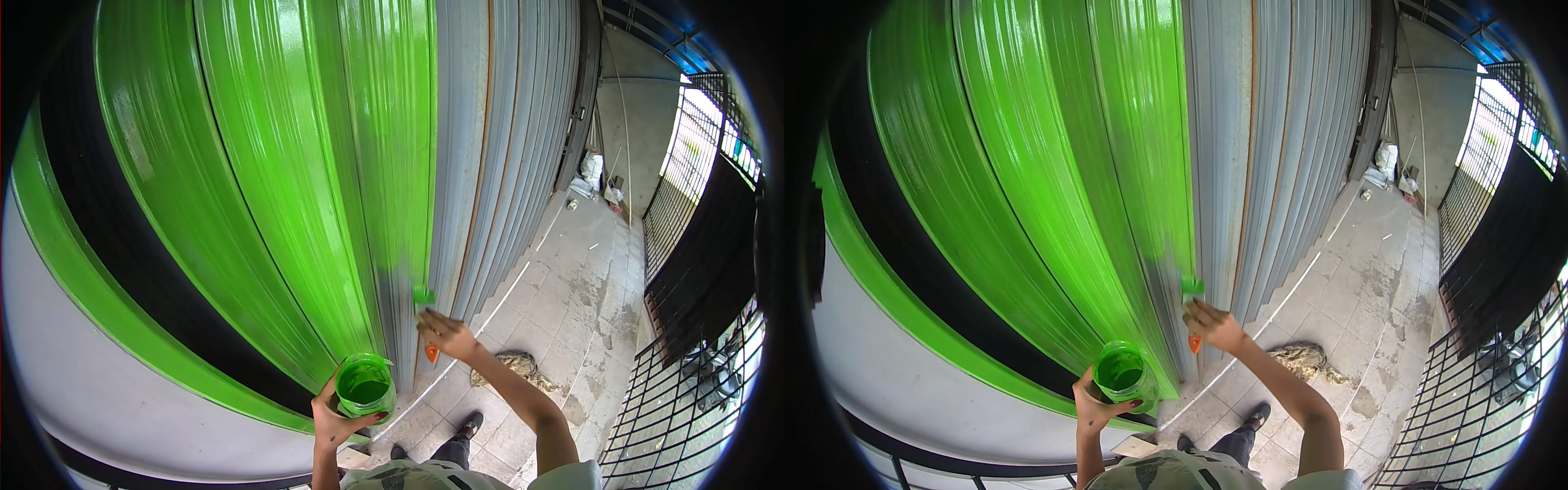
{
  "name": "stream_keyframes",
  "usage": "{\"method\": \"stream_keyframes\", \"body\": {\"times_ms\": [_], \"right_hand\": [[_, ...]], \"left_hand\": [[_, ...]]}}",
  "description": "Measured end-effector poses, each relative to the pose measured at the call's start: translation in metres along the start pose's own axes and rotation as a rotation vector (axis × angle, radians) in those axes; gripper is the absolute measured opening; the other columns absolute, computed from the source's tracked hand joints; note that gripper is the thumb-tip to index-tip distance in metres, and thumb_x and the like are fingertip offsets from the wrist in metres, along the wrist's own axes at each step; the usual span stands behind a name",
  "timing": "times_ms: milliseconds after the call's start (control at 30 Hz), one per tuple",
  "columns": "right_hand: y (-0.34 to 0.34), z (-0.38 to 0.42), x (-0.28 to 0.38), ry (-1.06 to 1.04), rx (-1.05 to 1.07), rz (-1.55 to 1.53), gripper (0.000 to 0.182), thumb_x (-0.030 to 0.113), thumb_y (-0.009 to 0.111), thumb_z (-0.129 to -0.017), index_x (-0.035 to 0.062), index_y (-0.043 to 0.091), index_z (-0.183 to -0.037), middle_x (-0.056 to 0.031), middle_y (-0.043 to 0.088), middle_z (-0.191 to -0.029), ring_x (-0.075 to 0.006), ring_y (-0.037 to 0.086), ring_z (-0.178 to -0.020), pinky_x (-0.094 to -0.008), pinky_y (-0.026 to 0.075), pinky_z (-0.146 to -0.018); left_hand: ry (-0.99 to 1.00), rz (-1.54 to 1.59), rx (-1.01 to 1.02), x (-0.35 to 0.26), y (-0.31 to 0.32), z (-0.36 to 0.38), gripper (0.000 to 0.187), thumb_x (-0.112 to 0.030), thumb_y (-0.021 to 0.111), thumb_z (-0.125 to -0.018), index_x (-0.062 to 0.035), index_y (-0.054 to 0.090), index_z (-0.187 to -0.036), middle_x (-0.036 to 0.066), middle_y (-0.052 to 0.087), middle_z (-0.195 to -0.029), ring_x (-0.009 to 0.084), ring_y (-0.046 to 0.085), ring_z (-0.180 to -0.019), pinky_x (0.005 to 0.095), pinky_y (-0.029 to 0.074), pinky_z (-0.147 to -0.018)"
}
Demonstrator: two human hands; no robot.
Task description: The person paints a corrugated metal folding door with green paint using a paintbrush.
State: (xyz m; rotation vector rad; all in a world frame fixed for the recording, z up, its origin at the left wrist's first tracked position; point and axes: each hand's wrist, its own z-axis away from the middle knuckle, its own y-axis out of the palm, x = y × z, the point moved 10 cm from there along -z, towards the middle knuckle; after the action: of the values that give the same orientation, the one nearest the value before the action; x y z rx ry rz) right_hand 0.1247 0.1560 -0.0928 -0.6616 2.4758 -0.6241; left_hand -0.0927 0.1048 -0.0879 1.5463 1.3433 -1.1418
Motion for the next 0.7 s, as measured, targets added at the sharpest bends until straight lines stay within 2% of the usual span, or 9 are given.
{"method": "stream_keyframes", "body": {"times_ms": [100,167,267,333,367,467,567,700], "right_hand": [[0.048,0.046,0.036,-0.078,0.294,-0.192,0.021,0.012,0.069,-0.074,0.0099,0.061,-0.093,-0.0079,0.067,-0.113,-0.0196,0.069,-0.098,-0.0259,0.061,-0.066],[0.026,0.011,0.013,-0.03,0.141,-0.118,0.023,0.011,0.069,-0.075,0.0099,0.06,-0.095,-0.0076,0.068,-0.112,-0.02,0.07,-0.097,-0.0262,0.061,-0.067],[-0.021,-0.053,-0.034,0.073,-0.064,-0.04,0.019,0.008,0.069,-0.077,0.0096,0.062,-0.093,-0.0073,0.069,-0.109,-0.0203,0.07,-0.095,-0.0261,0.061,-0.067],[-0.066,-0.091,-0.031,0.028,-0.215,0.017,0.014,0.007,0.069,-0.077,0.01,0.063,-0.09,-0.0076,0.07,-0.108,-0.0205,0.07,-0.095,-0.0259,0.061,-0.068],[-0.08,-0.1,-0.028,0.004,-0.292,0.047,0.012,0.007,0.069,-0.078,0.0103,0.064,-0.088,-0.0077,0.07,-0.108,-0.0205,0.07,-0.095,-0.0258,0.061,-0.068],[-0.079,-0.092,-0.029,0.061,-0.336,0.07,0.009,0.007,0.069,-0.078,0.0117,0.065,-0.084,-0.008,0.069,-0.11,-0.0209,0.07,-0.096,-0.0261,0.061,-0.069],[-0.026,-0.05,-0.012,0.054,-0.132,0.05,0.019,0.009,0.073,-0.074,0.01,0.066,-0.092,-0.0091,0.069,-0.11,-0.0232,0.07,-0.095,-0.0278,0.062,-0.067],[0.019,0.009,0.017,0.018,0.118,-0.125,0.016,0.01,0.072,-0.077,0.0117,0.066,-0.091,-0.0066,0.069,-0.11,-0.0218,0.07,-0.097,-0.0258,0.062,-0.064]], "left_hand": [[-0.006,-0.004,0.01,0.002,-0.001,0.001,0.073,-0.006,0.09,-0.053,0.0053,0.06,-0.119,0.009,0.067,-0.11,0.0175,0.064,-0.101,0.0334,0.049,-0.094],[0.041,-0.04,0.012,0.001,-0.001,-0.001,0.073,-0.005,0.09,-0.053,0.0053,0.06,-0.119,0.009,0.067,-0.11,0.0174,0.064,-0.101,0.0334,0.049,-0.094],[-0.013,-0.031,0.026,0.007,-0.001,-0.001,0.074,-0.004,0.09,-0.053,0.0054,0.059,-0.12,0.009,0.067,-0.11,0.0176,0.064,-0.101,0.0335,0.048,-0.095],[-0.015,-0.003,0.028,0.006,0.0,0.0,0.074,-0.004,0.089,-0.053,0.0056,0.059,-0.12,0.009,0.067,-0.11,0.0178,0.064,-0.102,0.0336,0.048,-0.095],[-0.013,0.013,0.028,0.004,0.0,0.0,0.075,-0.004,0.089,-0.053,0.0057,0.058,-0.12,0.009,0.067,-0.111,0.0178,0.064,-0.102,0.0336,0.048,-0.096],[-0.015,0.01,0.015,0.002,0.0,0.0,0.075,-0.004,0.089,-0.053,0.0058,0.058,-0.121,0.009,0.067,-0.111,0.018,0.063,-0.102,0.0337,0.048,-0.096],[-0.013,0.02,0.011,0.006,-0.004,-0.001,0.076,-0.005,0.089,-0.053,0.0057,0.058,-0.121,0.01,0.067,-0.111,0.018,0.063,-0.102,0.0338,0.048,-0.096],[0.018,-0.012,-0.006,0.004,-0.008,0.003,0.075,-0.005,0.089,-0.054,0.0058,0.058,-0.121,0.009,0.067,-0.111,0.0176,0.063,-0.102,0.0335,0.048,-0.095]]}}
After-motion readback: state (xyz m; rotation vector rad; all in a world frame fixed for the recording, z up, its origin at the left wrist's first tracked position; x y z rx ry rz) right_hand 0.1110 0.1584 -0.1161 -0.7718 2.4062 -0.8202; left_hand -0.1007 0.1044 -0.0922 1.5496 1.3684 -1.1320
